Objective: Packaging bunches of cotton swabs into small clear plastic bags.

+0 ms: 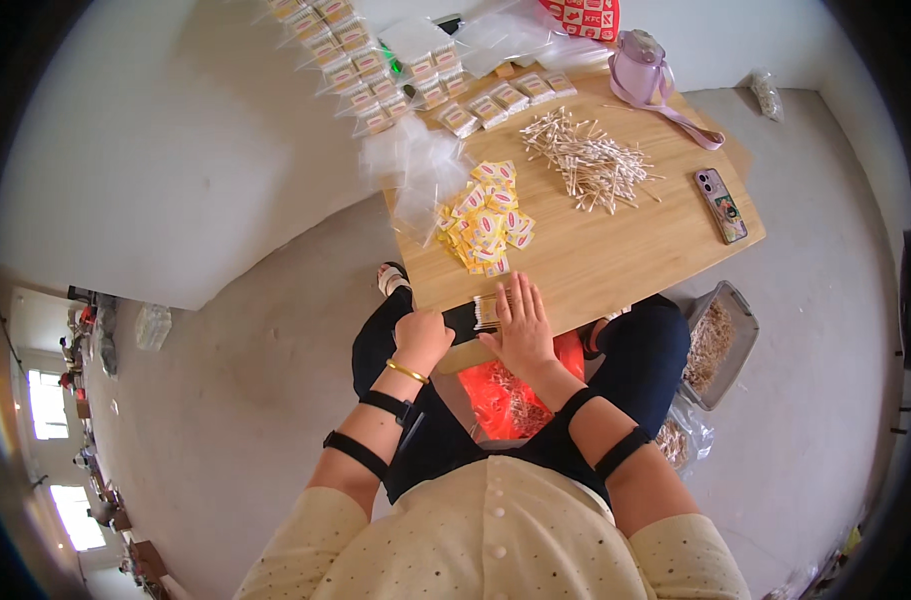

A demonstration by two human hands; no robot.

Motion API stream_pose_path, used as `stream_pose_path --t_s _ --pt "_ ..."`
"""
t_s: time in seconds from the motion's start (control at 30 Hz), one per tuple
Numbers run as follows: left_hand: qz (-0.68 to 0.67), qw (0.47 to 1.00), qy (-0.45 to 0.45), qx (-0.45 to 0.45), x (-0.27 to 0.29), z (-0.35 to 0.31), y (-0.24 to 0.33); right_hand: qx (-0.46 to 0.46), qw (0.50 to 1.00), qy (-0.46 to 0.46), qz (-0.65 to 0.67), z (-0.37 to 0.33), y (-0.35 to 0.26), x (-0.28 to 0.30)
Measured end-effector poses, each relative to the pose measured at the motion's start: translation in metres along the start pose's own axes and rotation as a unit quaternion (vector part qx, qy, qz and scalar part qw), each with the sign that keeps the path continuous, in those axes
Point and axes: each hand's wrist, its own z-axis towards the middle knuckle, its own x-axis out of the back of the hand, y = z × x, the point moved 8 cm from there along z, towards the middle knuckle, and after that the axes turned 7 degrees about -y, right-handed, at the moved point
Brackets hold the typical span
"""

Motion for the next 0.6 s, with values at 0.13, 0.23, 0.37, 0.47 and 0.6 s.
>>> stream_pose_path --t_s 0.13,0.23,0.37,0.47,0.6 --pt "-0.041 0.999 0.022 0.024 0.000 -0.004 -0.005 0.021 0.996 -0.054 -0.066 0.006 -0.035 -0.017" --pt "-0.149 0.986 0.021 0.067 -0.005 -0.012 -0.019 0.040 0.994 -0.059 -0.085 0.007 -0.049 -0.021" --pt "-0.192 0.977 0.042 0.080 -0.008 -0.019 -0.027 0.068 0.995 -0.045 -0.052 0.008 -0.057 -0.028" --pt "-0.170 0.981 0.064 0.069 -0.005 -0.021 -0.022 0.082 0.994 -0.056 -0.056 0.011 -0.072 -0.035" --pt "-0.168 0.978 0.127 -0.002 0.007 -0.028 -0.027 0.083 0.994 -0.066 -0.030 0.009 -0.084 -0.029"
